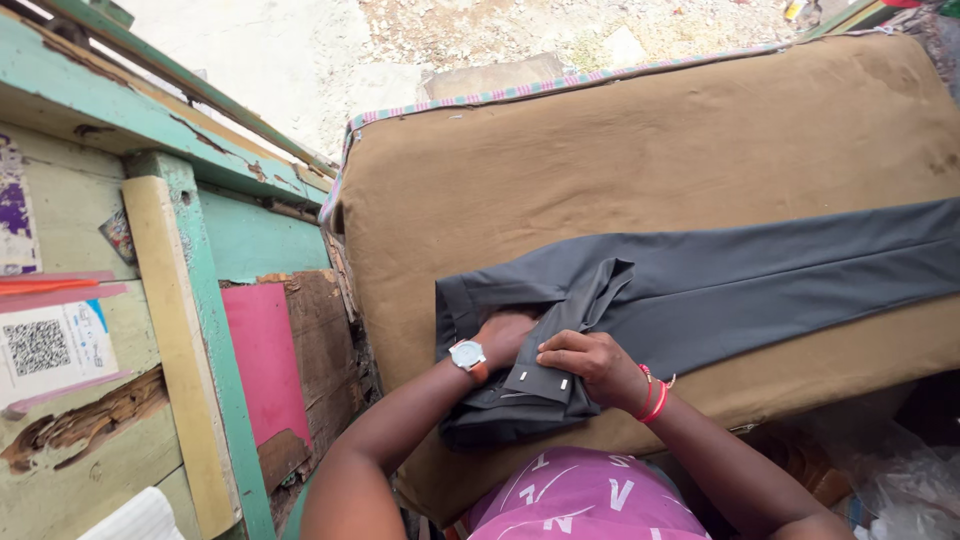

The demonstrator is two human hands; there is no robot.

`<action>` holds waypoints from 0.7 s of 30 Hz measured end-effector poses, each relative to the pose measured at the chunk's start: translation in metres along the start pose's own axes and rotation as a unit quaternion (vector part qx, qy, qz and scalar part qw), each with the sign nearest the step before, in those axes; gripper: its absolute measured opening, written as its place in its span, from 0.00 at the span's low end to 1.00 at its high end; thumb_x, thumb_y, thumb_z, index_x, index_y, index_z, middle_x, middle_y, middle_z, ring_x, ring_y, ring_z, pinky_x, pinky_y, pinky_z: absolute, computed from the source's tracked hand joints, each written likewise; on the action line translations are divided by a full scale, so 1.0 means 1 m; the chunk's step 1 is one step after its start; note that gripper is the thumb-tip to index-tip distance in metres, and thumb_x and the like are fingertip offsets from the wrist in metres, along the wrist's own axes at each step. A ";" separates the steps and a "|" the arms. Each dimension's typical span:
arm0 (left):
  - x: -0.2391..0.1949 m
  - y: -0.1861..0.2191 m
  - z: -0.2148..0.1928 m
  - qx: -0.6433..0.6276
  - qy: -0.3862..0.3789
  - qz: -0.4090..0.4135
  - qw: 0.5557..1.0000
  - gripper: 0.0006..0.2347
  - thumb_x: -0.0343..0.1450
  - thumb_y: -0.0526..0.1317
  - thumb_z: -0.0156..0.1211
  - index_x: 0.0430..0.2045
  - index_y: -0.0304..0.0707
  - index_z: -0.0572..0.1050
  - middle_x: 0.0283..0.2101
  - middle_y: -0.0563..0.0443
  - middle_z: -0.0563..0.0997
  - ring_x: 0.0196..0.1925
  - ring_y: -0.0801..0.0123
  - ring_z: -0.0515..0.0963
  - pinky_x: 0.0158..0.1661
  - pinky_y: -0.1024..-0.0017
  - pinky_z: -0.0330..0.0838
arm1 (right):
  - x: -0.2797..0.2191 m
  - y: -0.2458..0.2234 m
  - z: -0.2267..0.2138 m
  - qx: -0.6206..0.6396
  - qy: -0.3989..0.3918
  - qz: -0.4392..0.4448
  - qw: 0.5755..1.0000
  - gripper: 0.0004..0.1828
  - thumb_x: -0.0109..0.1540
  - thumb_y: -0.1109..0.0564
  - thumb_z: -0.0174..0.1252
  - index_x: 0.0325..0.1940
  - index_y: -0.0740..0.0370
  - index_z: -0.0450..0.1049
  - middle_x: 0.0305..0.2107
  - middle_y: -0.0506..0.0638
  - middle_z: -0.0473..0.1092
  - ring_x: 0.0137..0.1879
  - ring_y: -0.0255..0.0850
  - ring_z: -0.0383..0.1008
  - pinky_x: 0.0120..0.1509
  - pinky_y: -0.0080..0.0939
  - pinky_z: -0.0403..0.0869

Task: The person irons a pair of dark grey trousers laid out on a wooden table. They use a heavy, vintage-style iron to press the fabric, moving it back and forth along the legs and waistband. The person also folds and adjusts the trousers with their hands between ironing passes.

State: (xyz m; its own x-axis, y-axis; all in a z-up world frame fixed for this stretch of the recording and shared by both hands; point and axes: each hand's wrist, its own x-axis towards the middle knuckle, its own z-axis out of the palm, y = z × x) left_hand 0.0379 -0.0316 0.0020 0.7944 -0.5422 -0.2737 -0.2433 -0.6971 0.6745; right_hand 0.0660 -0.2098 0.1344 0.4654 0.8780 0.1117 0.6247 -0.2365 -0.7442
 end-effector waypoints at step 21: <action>0.122 0.001 0.008 -0.020 0.071 0.068 0.995 0.19 0.76 0.42 0.53 0.61 0.36 0.71 0.60 0.31 0.74 0.58 0.44 0.74 0.54 0.56 0.70 | 0.024 0.004 0.006 0.052 0.010 -0.011 0.999 0.17 0.51 0.71 0.59 0.43 0.61 0.78 0.38 0.50 0.75 0.38 0.48 0.80 0.40 0.43 0.78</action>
State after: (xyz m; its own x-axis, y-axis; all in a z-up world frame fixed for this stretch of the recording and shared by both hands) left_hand 0.1301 -0.1023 -0.0363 0.8265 -0.5572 -0.0801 -0.3343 -0.6004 0.7265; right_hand 0.0757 -0.1874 0.1299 0.4655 0.8738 0.1403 0.5668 -0.1725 -0.8056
